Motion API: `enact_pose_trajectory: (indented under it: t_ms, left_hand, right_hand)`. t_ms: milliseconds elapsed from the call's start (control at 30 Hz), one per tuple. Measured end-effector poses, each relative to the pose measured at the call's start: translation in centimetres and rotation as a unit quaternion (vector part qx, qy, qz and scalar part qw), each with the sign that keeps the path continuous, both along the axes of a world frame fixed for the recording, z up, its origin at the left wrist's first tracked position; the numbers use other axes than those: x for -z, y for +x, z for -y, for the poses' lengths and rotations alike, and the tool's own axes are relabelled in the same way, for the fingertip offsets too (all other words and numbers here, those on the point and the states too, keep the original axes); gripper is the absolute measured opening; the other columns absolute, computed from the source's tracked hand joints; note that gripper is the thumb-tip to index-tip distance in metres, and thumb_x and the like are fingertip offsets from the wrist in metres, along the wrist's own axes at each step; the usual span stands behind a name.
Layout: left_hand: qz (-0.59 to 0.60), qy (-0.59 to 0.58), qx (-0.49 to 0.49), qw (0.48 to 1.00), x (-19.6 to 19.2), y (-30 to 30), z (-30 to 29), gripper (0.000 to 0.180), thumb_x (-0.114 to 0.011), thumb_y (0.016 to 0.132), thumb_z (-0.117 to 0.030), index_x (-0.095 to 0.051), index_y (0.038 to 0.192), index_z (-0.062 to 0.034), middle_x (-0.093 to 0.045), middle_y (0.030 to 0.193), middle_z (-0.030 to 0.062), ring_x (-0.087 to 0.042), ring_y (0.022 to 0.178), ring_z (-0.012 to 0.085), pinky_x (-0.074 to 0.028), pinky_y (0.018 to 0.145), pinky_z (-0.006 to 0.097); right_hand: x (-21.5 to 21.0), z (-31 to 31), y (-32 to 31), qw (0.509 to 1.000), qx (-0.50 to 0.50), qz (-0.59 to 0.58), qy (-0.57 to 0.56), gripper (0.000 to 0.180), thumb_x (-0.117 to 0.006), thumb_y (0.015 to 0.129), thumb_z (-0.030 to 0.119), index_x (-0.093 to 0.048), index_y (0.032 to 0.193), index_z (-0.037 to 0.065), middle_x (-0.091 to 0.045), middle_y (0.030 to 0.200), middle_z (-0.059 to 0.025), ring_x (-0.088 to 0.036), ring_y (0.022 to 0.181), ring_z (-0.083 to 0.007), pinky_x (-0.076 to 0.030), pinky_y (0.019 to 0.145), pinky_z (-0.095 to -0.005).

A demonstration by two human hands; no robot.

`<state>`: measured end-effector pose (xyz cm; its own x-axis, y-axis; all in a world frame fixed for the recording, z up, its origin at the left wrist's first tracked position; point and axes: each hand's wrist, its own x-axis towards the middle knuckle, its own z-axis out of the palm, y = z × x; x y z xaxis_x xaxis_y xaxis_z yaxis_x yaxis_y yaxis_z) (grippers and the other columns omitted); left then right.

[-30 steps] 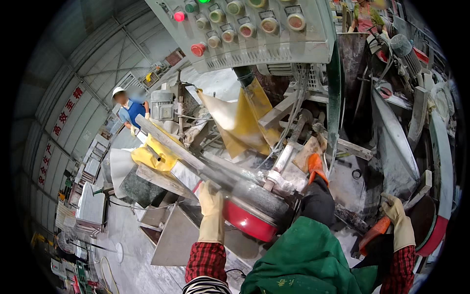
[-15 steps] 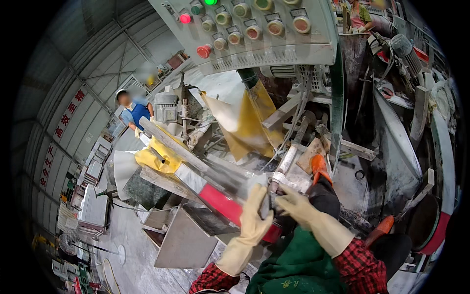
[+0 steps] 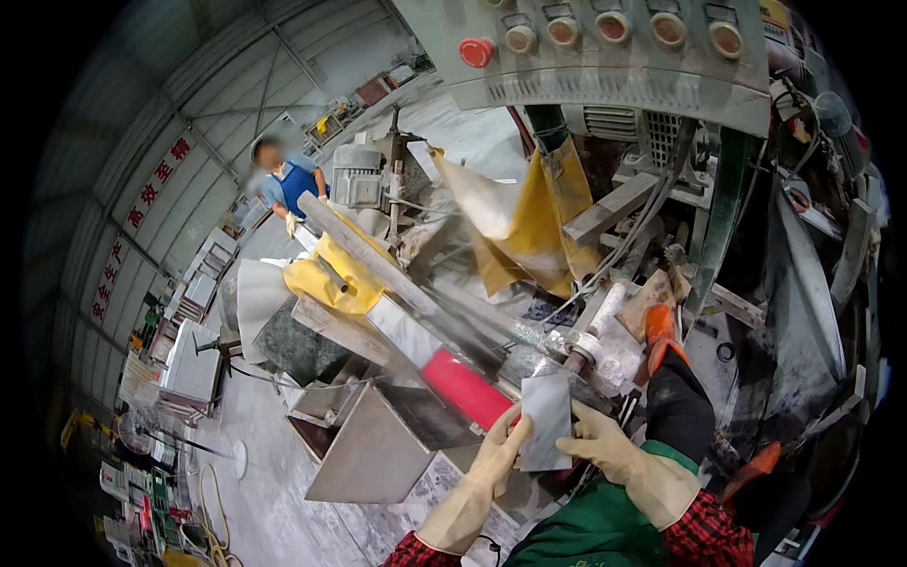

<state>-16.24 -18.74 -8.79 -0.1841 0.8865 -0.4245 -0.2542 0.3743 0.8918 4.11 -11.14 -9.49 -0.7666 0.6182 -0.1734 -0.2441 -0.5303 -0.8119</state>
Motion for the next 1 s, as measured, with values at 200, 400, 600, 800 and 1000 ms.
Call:
enact_pose_trajectory:
  t_ms: [200, 400, 600, 800, 1000]
  left_hand:
    - [0.052, 0.041, -0.068, 0.996, 1.7, 0.9, 0.8, 0.05, -0.063, 0.104, -0.037, -0.054, 0.14, -0.0027, -0.066, 0.124, 0.0048, -0.063, 0.108, 0.0138, -0.052, 0.092, 0.03]
    - [0.047, -0.038, -0.047, 0.997, -0.5, 0.7, 1.6, 0.049, -0.061, 0.105, -0.037, -0.056, 0.139, -0.003, -0.066, 0.117, 0.0021, -0.061, 0.102, 0.0109, -0.051, 0.087, 0.028]
    - [0.023, -0.061, -0.136, 0.989, -1.3, 0.0, 1.0, 0.049, -0.061, 0.105, -0.036, -0.056, 0.14, -0.003, -0.066, 0.123, 0.0048, -0.063, 0.107, 0.0132, -0.052, 0.092, 0.029]
    - [0.058, 0.055, 0.006, 0.997, -1.4, -0.6, 0.8, 0.048, -0.061, 0.104, -0.023, -0.049, 0.147, -0.0037, -0.064, 0.129, 0.0065, -0.061, 0.114, 0.0138, -0.05, 0.096, 0.03]
    - [0.038, 0.064, 0.141, 0.987, -1.5, -3.3, 1.1, 0.056, -0.067, 0.099, -0.016, -0.046, 0.149, 0.0013, -0.065, 0.13, 0.0079, -0.061, 0.118, 0.0141, -0.05, 0.101, 0.034]
  right_hand:
    - [0.4, -0.9, -1.1, 0.97, -0.035, 0.211, 0.12, 0.062, -0.085, 0.086, 0.021, -0.062, 0.139, -0.001, -0.07, 0.088, -0.0012, -0.059, 0.073, -0.0068, -0.047, 0.062, -0.024]
    - [0.5, -3.3, -3.1, 0.982, 0.058, 0.153, 0.089, 0.032, -0.073, 0.097, 0.018, -0.069, 0.119, -0.005, -0.065, 0.077, 0.0003, -0.057, 0.062, -0.0067, -0.044, 0.055, -0.0232]
    - [-0.6, 0.9, -2.5, 0.969, -0.032, 0.219, 0.114, 0.071, -0.081, 0.091, 0.025, -0.051, 0.151, 0.003, -0.066, 0.076, -0.0023, -0.056, 0.065, -0.0057, -0.049, 0.06, -0.0254]
    - [-0.9, 1.1, -1.3, 0.989, -0.027, 0.143, 0.036, 0.072, -0.076, 0.093, 0.011, -0.043, 0.156, 0.003, -0.067, 0.099, -0.0017, -0.054, 0.071, -0.0056, -0.045, 0.061, -0.0217]
    - [-1.4, 1.8, -1.4, 0.999, -0.018, 0.013, -0.047, 0.065, -0.074, 0.095, 0.012, -0.047, 0.152, -0.001, -0.068, 0.113, 0.0037, -0.057, 0.086, -0.0013, -0.042, 0.074, -0.0165]
